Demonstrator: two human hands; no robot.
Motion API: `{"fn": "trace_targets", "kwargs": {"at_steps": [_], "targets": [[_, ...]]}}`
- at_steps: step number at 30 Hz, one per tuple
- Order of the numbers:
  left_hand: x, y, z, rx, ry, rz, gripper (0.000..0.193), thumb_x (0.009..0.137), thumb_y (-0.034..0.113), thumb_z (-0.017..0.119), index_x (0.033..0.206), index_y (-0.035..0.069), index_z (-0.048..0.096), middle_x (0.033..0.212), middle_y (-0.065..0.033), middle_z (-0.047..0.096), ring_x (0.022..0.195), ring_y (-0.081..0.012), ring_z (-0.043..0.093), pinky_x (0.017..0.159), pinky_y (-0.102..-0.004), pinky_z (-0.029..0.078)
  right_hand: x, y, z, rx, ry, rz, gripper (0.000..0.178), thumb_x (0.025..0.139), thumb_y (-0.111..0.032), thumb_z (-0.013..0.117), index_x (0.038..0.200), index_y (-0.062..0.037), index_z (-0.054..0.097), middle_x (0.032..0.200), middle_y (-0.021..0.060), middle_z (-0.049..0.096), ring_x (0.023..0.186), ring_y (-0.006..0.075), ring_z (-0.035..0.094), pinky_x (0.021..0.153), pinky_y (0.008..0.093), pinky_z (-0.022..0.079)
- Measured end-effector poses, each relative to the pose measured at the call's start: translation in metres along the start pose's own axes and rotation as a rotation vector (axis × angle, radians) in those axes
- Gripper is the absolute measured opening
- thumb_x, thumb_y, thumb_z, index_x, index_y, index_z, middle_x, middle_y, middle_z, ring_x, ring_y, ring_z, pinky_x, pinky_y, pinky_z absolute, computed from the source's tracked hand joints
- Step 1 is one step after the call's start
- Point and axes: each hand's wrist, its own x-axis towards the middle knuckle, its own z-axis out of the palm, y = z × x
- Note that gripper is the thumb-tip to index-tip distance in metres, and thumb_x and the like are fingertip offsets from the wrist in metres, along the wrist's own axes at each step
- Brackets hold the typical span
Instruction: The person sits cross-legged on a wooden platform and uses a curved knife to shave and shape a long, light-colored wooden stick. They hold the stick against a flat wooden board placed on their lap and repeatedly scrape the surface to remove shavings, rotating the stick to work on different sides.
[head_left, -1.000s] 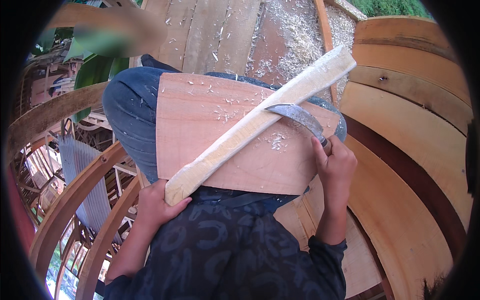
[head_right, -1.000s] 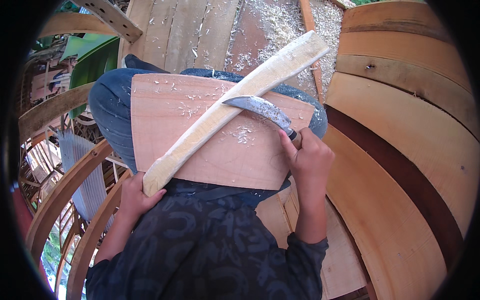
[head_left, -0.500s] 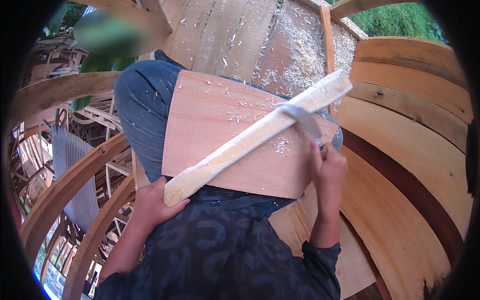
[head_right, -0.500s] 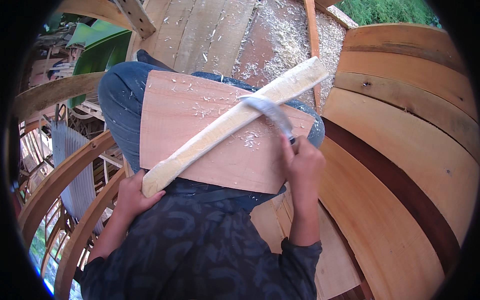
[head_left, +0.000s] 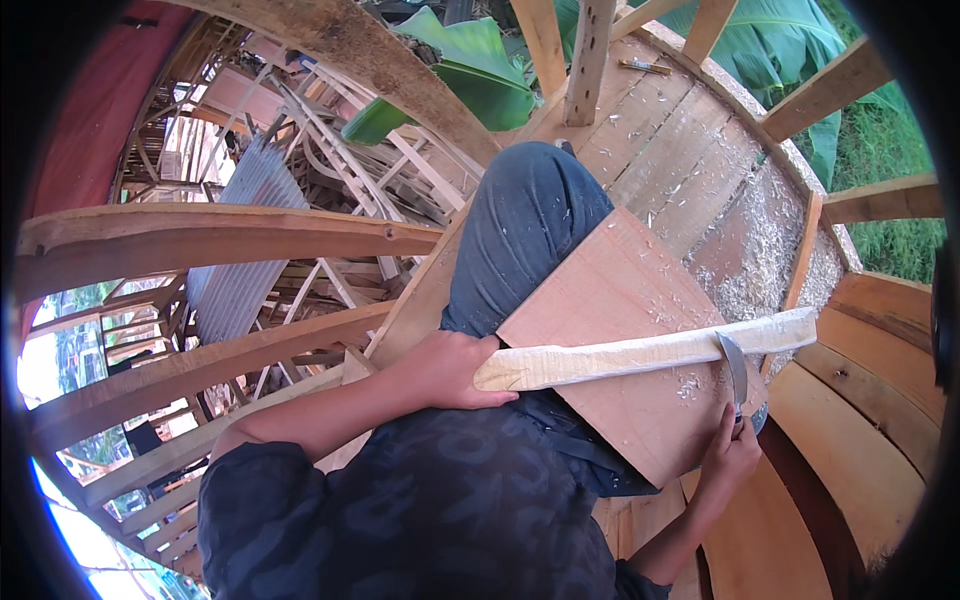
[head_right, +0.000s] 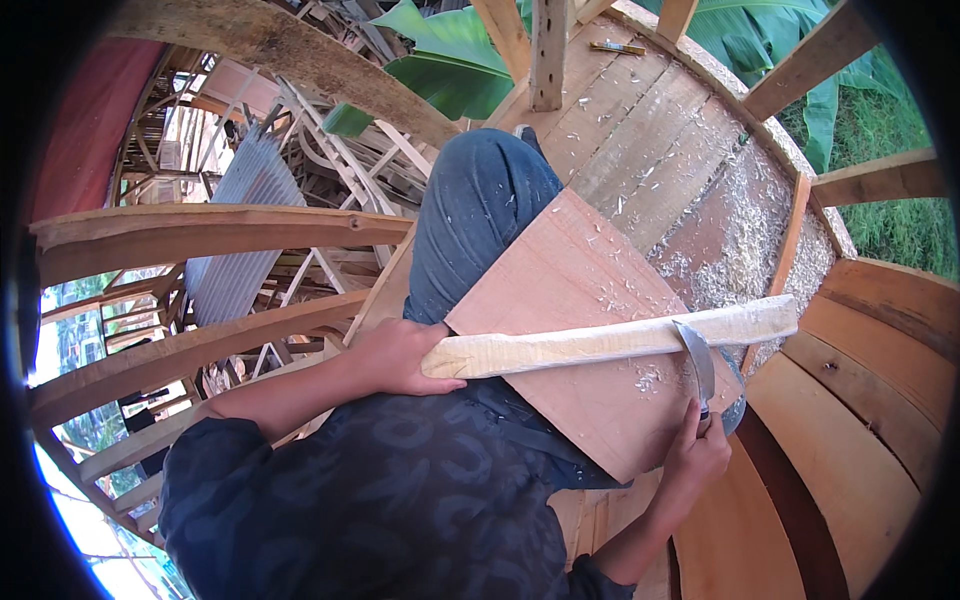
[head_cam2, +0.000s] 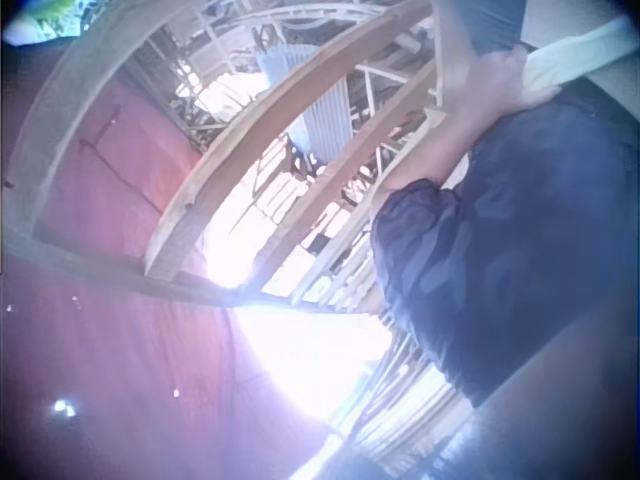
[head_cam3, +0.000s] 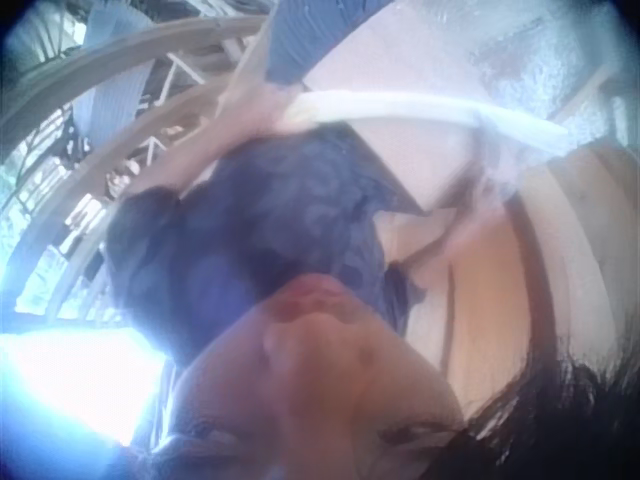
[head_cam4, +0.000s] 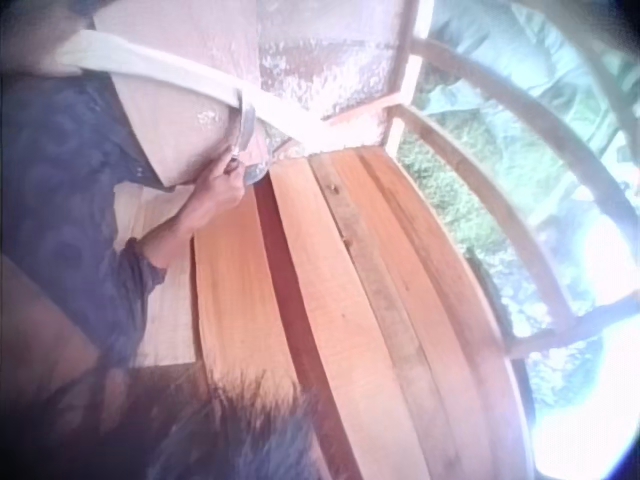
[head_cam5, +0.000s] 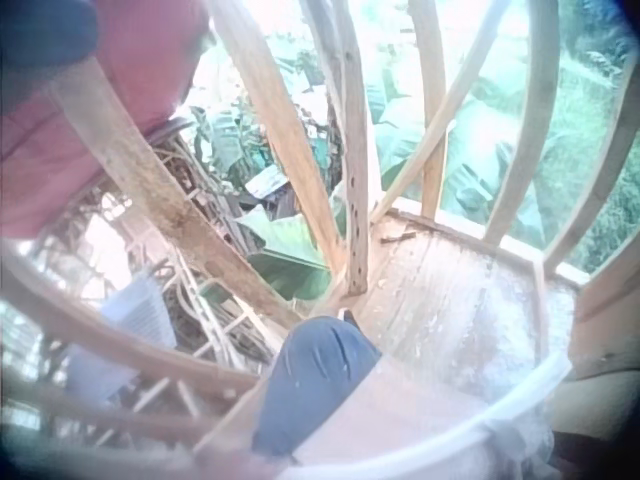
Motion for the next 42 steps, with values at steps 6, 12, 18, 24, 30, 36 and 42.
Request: {"fn": "trace_targets", "kwargs": {"at_steps": [6, 12, 18, 24, 30, 36, 42], "targets": [[0.006, 0.000, 0.006, -0.042, -0.021, -0.002, 0.069, 0.074, 0.061, 0.066, 0.098, -0.004, 0.062, 0.075, -0.0214, 0.066, 0.069, -0.0403, 0.065, 0.065, -0.0450, 0.052, -0.026, -0.015, 0.004, -0.004, 0.006, -0.217, 0.047, 0.093, -0.039, 0.058, 0.068, 0.0010, 0.058, 0.056, 0.0158, 0.057, 0.049, 0.0344, 0.056, 0.049, 0.0443, 0.041], [0.007, 0.001, 0.005, -0.037, -0.007, 0.020, 0.066, 0.073, 0.060, 0.067, 0.091, -0.002, 0.061, 0.073, -0.0204, 0.065, 0.067, -0.0395, 0.065, 0.062, -0.0448, 0.052, 0.021, 0.027, -0.020, 0.133, 0.117, 0.108, 0.049, 0.094, -0.039, 0.057, 0.068, 0.0028, 0.056, 0.057, 0.0196, 0.057, 0.051, 0.0367, 0.056, 0.049, 0.0434, 0.039], [0.007, 0.000, 0.006, -0.034, 0.019, 0.042, 0.066, 0.072, 0.061, 0.067, 0.088, -0.003, 0.060, 0.071, -0.0194, 0.064, 0.065, -0.0382, 0.064, 0.060, -0.0437, 0.052, -0.018, -0.014, -0.002, 0.040, -0.090, -0.220, 0.043, 0.089, -0.035, 0.063, 0.067, 0.0005, 0.052, 0.057, 0.0191, 0.054, 0.055, 0.0402, 0.055, 0.051, 0.0445, 0.041], [0.009, 0.009, 0.002, -0.042, 0.001, 0.022, 0.067, 0.073, 0.061, 0.067, 0.085, -0.005, 0.060, 0.070, -0.0198, 0.064, 0.063, -0.0379, 0.064, 0.059, -0.0431, 0.052, -0.009, -0.011, -0.005, 0.018, -0.047, -0.106, 0.047, 0.091, -0.036, 0.061, 0.065, 0.0013, 0.051, 0.050, 0.0156, 0.044, 0.045, 0.0314, 0.043, 0.048, 0.0410, 0.036], [0.010, 0.007, 0.002, -0.047, -0.024, 0.019, 0.068, 0.073, 0.061, 0.067, 0.086, -0.005, 0.061, 0.071, -0.0214, 0.064, 0.065, -0.0384, 0.065, 0.062, -0.0437, 0.052, -0.017, -0.012, 0.001, 0.017, 0.023, -0.142, 0.048, 0.090, -0.039, 0.061, 0.066, 0.0013, 0.053, 0.052, 0.0168, 0.050, 0.048, 0.0338, 0.051, 0.048, 0.0432, 0.038], [0.012, 0.009, 0.003, -0.001, -0.007, 0.005, 0.067, 0.072, 0.060, 0.069, 0.090, -0.004, 0.061, 0.071, -0.0214, 0.064, 0.067, -0.0387, 0.065, 0.064, -0.0443, 0.052, -0.027, -0.013, 0.011, -0.004, -0.008, -0.173, 0.048, 0.090, -0.043, 0.060, 0.068, -0.0007, 0.055, 0.056, 0.0188, 0.053, 0.055, 0.0392, 0.055, 0.052, 0.0447, 0.042], [0.003, 0.002, 0.006, 0.006, 0.028, -0.016, 0.062, 0.070, 0.057, 0.073, 0.089, -0.001, 0.062, 0.068, -0.0204, 0.063, 0.066, -0.0382, 0.065, 0.062, -0.0450, 0.051, 0.012, 0.024, -0.008, 0.178, 0.161, 0.113, 0.048, 0.089, -0.044, 0.061, 0.068, -0.0017, 0.055, 0.055, 0.0186, 0.051, 0.053, 0.0383, 0.053, 0.051, 0.0422, 0.042]]}}
